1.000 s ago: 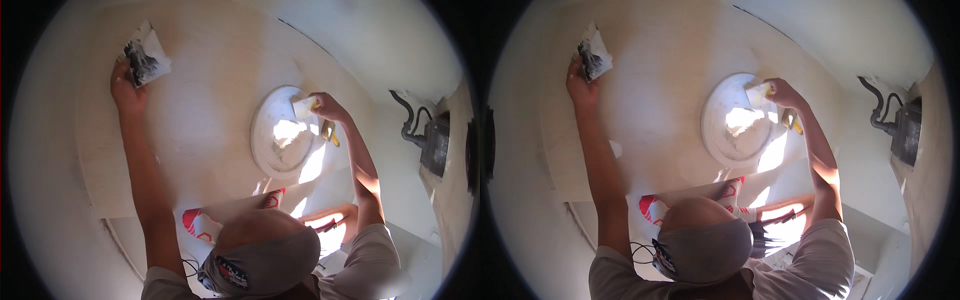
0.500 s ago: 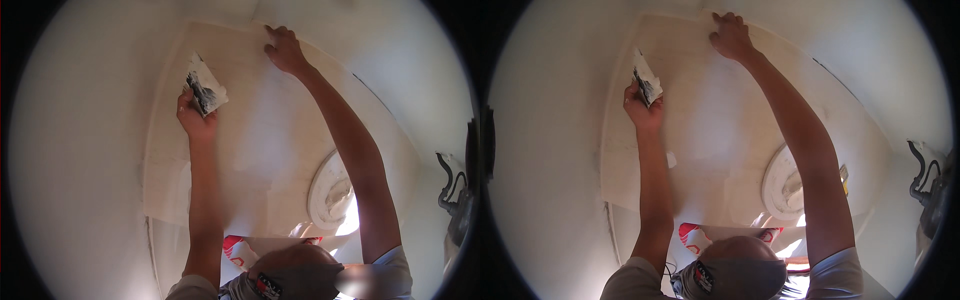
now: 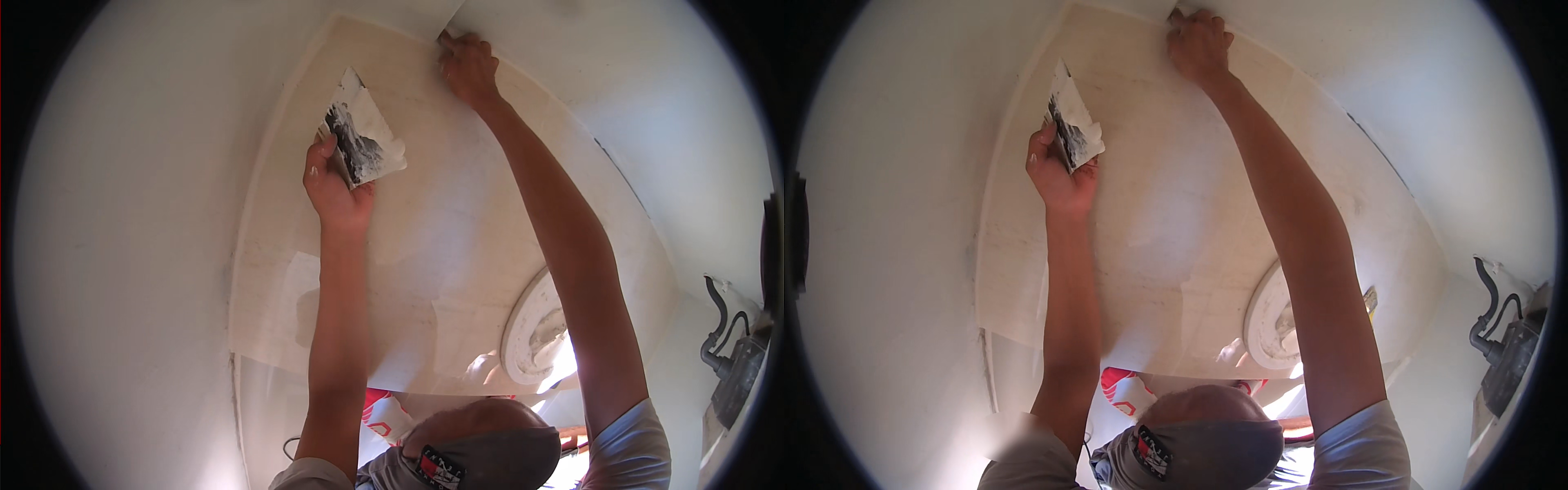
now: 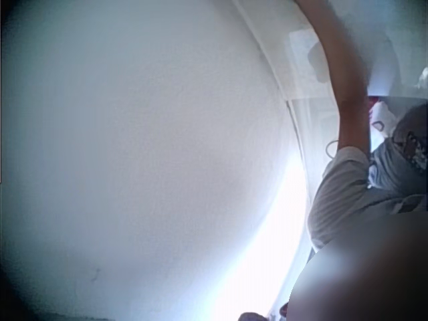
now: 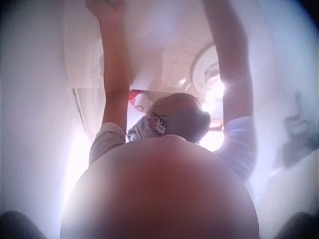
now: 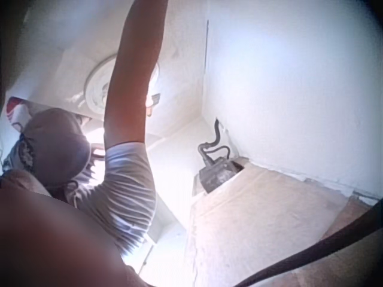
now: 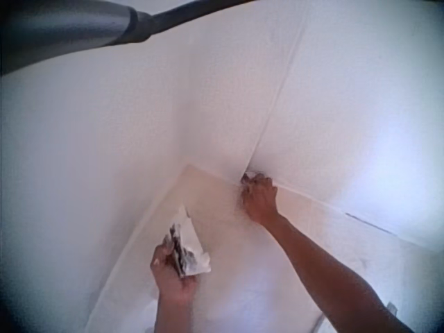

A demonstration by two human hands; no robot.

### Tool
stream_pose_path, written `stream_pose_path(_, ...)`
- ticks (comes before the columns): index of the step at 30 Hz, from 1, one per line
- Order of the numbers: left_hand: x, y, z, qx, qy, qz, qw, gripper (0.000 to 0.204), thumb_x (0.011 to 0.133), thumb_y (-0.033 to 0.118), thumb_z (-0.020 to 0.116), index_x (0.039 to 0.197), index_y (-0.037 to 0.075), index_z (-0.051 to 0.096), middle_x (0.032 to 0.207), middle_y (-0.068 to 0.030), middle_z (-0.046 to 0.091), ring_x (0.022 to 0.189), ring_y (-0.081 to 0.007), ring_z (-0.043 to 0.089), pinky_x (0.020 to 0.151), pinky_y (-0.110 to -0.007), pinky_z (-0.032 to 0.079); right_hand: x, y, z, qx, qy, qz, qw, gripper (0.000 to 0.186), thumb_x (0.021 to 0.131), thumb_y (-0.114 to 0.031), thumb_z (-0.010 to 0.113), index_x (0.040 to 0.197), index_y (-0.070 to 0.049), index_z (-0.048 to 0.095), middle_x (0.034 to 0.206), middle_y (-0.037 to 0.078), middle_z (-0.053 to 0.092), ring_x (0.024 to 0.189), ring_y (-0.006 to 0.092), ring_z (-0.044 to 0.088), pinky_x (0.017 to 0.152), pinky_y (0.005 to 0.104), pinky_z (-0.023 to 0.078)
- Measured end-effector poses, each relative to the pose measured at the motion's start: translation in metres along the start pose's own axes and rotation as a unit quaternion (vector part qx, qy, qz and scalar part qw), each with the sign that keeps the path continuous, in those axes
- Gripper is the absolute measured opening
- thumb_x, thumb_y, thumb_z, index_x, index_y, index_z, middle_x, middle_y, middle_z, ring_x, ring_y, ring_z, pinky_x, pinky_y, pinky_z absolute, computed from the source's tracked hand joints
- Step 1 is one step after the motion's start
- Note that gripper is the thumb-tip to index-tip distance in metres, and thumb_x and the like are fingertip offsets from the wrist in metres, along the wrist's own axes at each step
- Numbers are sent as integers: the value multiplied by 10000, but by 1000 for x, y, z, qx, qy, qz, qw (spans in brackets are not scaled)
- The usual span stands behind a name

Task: The person is applying plaster to a wall or corner using a spatula and a bucket of material.

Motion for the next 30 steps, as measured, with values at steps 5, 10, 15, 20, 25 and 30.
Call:
stream_pose_path(5, 0, 5, -6, 15, -37, 7, 999, 218, 824, 176, 459, 973, 35, 532, 877, -46, 603, 767, -180, 610, 581, -305, 500, -29, -18, -1, 99, -83, -1, 992, 434, 753, -173, 472, 1178, -134, 552, 1082, 125, 502, 1024, 300, 432, 849, 459, 347)
stream_pose_path(10, -14, -6, 3, 85, -8, -64, 994, 234, 812, 130, 468, 1022, 44, 525, 889, -29, 584, 758, -141, 597, 621, -257, 506, -81, -39, -75, 374, -116, -37, 919, 516, 695, -45, 488, 1207, -90, 524, 984, 105, 484, 927, 274, 443, 868, 370, 358)
stream_pose_path(15, -24, -15, 8, 90, -54, -134, 985, 241, 839, 134, 444, 1033, 9, 511, 871, -59, 600, 722, -156, 616, 568, -251, 528, -117, -79, -124, 377, -102, -130, 911, 567, 655, 41, 498, 1209, -79, 521, 904, 75, 448, 858, 245, 439, 858, 340, 350)
stream_pose_path(20, -34, -14, 5, 43, -69, -173, 982, 262, 859, 151, 423, 1050, -12, 499, 847, -72, 607, 688, -155, 620, 528, -233, 532, -134, -83, -135, 84, -108, -321, 937, 523, 628, 112, 510, 1097, -99, 604, 921, 49, 462, 860, 229, 441, 812, 350, 350)
stream_pose_path(25, -27, -18, 8, 115, -102, -124, 980, 274, 814, 100, 441, 1057, -6, 508, 901, -63, 592, 749, -133, 608, 615, -268, 529, -129, -66, -141, 263, -81, -195, 941, 498, 614, 121, 497, 1046, -93, 622, 889, 62, 473, 847, 229, 443, 789, 343, 371)
stream_pose_path(30, -33, -14, 12, 182, -156, -144, 960, 300, 792, 84, 449, 1071, -13, 503, 927, -70, 576, 764, -144, 591, 659, -269, 519, -120, -79, -144, 295, -112, -184, 931, 482, 619, 148, 450, 1011, -71, 623, 891, 66, 476, 853, 232, 445, 768, 314, 391)
Point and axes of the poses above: each hand's wrist, its own x-axis towards the middle knuckle, its own z-axis out of the palm, y = z × x, the point moved 6 cm from there along x, towards the middle knuckle
